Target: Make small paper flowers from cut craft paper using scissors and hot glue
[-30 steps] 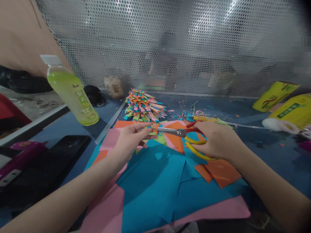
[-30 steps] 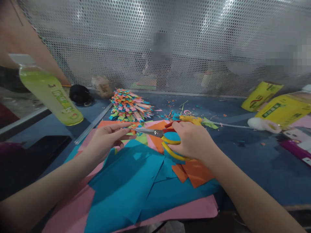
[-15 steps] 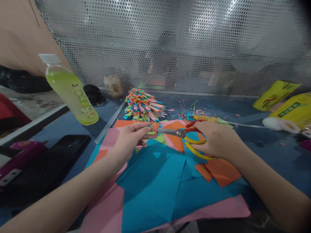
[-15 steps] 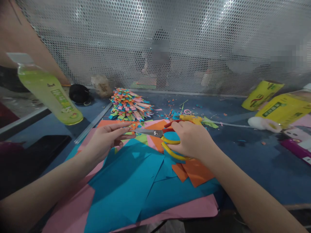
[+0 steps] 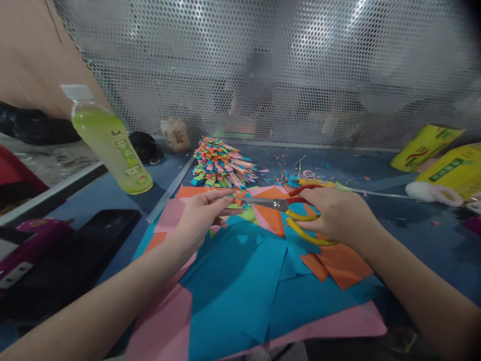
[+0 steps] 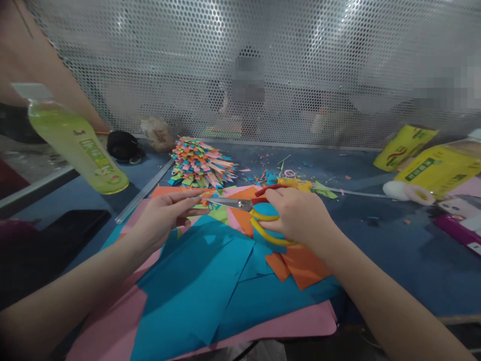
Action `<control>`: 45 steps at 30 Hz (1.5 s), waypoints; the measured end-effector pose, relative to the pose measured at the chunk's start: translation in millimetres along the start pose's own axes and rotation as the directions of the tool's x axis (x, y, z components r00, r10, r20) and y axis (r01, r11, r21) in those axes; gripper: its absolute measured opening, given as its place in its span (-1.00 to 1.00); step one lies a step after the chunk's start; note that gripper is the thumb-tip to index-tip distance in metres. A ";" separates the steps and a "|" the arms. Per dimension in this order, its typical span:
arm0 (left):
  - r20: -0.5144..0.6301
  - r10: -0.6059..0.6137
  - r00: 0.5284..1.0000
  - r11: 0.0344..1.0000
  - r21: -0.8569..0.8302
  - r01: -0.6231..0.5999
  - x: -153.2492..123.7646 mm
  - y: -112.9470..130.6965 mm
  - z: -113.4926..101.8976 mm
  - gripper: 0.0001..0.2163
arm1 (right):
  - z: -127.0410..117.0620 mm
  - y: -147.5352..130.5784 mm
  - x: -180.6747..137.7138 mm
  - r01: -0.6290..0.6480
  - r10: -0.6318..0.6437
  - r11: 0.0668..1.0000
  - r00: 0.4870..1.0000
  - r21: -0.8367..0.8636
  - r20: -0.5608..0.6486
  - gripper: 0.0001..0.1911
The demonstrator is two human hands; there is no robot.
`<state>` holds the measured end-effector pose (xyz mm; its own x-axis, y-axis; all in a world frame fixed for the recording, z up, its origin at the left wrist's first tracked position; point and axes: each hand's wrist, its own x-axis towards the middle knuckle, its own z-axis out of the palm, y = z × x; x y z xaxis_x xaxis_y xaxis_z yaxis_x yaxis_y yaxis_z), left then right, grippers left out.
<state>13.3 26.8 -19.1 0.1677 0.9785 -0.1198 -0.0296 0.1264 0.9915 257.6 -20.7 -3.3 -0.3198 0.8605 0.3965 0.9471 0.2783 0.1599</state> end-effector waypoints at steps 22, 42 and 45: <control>-0.001 0.018 1.000 0.999 0.033 -0.018 -1.2 -0.2 3.0 -0.69 | 2.4 -1.4 0.4 -0.031 0.031 0.998 0.999 0.060 -0.010 -0.70; -0.013 0.031 0.999 0.996 0.079 -0.030 -2.7 2.2 3.3 -0.67 | 9.4 5.8 3.5 -0.298 0.301 0.952 0.952 -0.066 0.054 -0.62; -0.007 0.038 0.999 0.998 0.049 -0.037 -2.1 2.3 3.5 -0.71 | 16.6 10.5 4.5 -0.391 0.400 0.916 0.904 -0.087 0.153 -0.62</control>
<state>16.4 24.5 -16.3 0.1597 0.9837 -0.0826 0.0126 0.0816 0.9966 266.6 -6.9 -14.9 0.0943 0.9542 0.2840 0.9904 -0.1188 0.0702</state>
